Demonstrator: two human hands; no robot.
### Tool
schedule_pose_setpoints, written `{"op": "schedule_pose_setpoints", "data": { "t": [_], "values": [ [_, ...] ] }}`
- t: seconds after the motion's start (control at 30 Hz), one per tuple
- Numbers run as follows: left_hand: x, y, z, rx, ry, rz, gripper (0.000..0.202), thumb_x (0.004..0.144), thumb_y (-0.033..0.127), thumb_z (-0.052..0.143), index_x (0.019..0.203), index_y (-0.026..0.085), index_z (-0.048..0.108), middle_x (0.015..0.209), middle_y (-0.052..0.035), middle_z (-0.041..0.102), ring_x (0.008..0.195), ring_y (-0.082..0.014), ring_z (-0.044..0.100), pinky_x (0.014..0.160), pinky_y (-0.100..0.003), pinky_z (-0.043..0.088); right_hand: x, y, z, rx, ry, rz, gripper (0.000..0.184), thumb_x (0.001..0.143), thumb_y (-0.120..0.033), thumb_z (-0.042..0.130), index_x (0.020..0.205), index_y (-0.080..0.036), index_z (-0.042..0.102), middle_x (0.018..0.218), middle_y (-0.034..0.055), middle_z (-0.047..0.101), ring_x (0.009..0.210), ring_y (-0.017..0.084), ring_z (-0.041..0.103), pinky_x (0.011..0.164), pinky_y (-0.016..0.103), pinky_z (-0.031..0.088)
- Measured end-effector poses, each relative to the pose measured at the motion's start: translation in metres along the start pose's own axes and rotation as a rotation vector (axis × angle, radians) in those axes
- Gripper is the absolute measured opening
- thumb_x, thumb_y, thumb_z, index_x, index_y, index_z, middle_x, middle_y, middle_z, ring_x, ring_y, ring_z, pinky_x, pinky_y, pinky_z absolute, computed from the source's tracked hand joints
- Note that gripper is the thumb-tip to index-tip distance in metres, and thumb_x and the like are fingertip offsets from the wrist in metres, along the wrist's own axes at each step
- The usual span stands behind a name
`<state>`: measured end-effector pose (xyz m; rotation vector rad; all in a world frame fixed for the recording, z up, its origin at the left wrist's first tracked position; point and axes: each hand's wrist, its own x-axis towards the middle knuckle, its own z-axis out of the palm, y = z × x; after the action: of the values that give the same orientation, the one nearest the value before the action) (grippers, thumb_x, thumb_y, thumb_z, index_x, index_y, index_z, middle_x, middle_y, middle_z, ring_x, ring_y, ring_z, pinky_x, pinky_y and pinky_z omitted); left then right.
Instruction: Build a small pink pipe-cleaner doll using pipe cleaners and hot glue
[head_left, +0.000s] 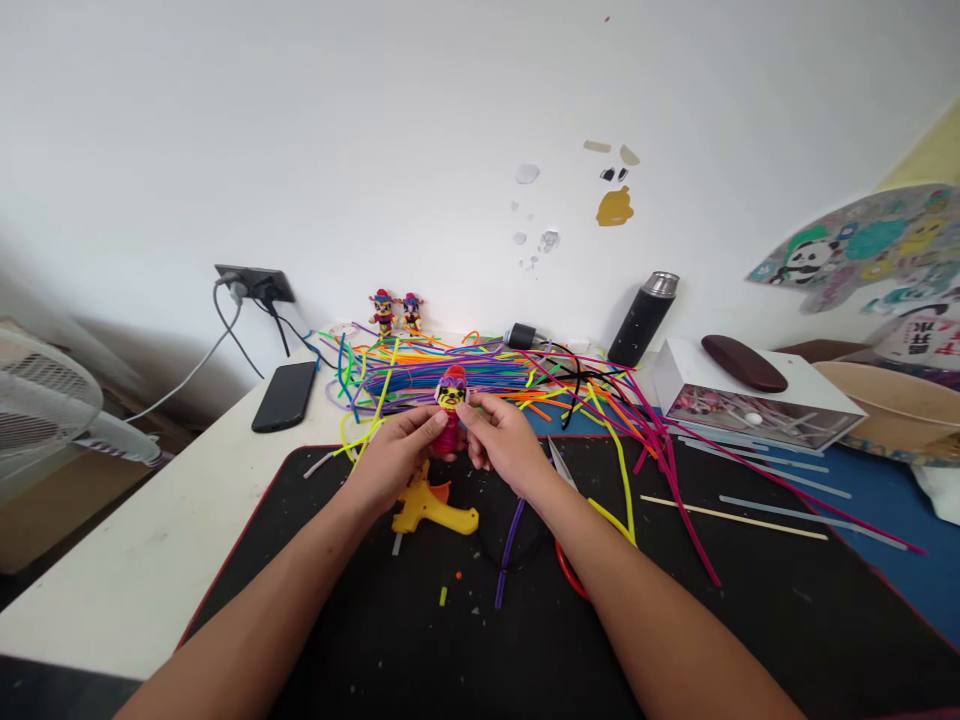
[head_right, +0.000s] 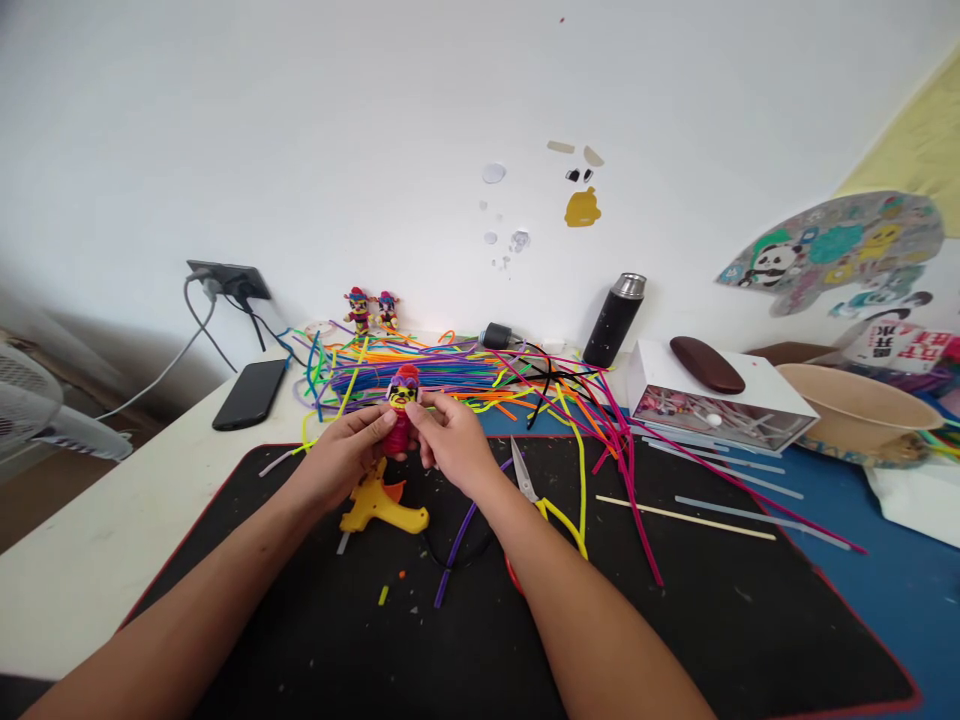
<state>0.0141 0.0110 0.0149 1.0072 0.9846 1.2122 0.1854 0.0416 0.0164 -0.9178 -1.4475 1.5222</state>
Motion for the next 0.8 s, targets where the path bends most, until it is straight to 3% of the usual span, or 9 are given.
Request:
{"op": "schedule_pose_setpoints", "data": {
  "t": [0.8],
  "values": [
    [-0.0006, -0.0005, 0.0003, -0.045, 0.006, -0.006, 0.044, 0.07, 0.054, 0.096, 0.089, 0.017, 0.08, 0.077, -0.0024, 0.074, 0.066, -0.0141, 0.066, 0.064, -0.024, 0.059, 0.0001, -0.0013, -0.0003, 0.047, 0.004, 0.022, 0.046, 0.089, -0.062, 0.068, 0.105, -0.019, 0.063, 0.05, -0.0106, 0.051, 0.038, 0.011, 0.047, 0.038, 0.022, 0.031]
  ]
}}
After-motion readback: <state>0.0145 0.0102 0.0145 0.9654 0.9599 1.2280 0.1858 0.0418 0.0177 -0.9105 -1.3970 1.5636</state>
